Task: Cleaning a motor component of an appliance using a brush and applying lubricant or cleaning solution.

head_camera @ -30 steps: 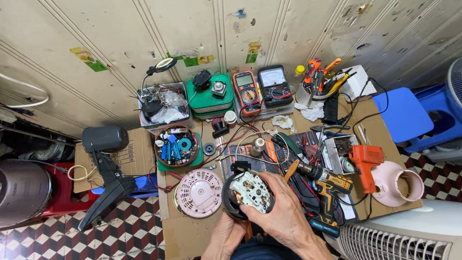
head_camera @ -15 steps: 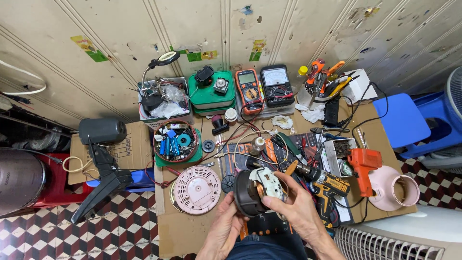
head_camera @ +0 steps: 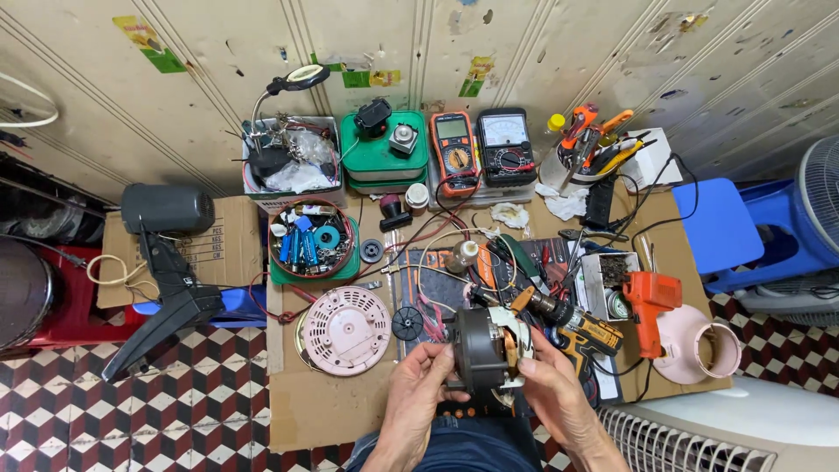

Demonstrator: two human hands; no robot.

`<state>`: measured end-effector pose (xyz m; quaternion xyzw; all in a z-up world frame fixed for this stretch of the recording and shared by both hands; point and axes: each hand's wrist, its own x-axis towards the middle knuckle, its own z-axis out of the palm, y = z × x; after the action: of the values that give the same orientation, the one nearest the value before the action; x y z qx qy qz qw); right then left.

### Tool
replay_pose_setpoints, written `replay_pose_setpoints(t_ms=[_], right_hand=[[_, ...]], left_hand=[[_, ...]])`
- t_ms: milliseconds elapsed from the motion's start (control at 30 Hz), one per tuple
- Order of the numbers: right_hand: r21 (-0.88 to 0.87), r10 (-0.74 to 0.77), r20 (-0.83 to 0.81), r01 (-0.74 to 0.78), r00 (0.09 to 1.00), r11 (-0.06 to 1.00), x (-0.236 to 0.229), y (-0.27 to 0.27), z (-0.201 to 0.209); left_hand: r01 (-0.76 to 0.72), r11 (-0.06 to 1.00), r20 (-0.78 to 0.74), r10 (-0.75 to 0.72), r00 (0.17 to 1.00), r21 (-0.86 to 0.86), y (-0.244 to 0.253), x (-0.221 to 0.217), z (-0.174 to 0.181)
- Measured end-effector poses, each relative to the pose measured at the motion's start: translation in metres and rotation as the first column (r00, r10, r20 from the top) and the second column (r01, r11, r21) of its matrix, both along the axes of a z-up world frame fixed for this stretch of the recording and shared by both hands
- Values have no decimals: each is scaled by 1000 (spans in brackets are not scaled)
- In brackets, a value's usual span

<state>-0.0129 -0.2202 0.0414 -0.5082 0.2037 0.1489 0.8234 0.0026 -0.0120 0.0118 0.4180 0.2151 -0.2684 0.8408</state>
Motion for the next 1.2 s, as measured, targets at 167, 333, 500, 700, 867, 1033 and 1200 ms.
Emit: replay_pose_setpoints(t_ms=[167,333,500,700,867,1033,1200], right_hand=[[37,28,-19,-27,999,999,1,2,1],[10,47,-9,-47,999,999,4,5,1],[20,19,-76,-18,997,1000,4,11,1],[-5,-22,-125,22,992,1000,1,7,-10],[-29,-62,-160,58,985,998,3,10,-11],[-108,-55,-195,34,979,994,9,12,-4],[-111,-39,-207,16,978,994,10,14,1]], left_hand=[[0,999,-34,1,999,34,2,5,11],[71,989,63,-80,995,133,5,3,-11],[59,848,249,-221,943,527,4,4,-12],[-67,661,405,-374,834,747,1,8,-2],[13,668,345,-400,849,744,8,9,-1],[162,735,358,-495,791,659,19,12,6],[238,752,287,-494,820,614,23,13,-12]])
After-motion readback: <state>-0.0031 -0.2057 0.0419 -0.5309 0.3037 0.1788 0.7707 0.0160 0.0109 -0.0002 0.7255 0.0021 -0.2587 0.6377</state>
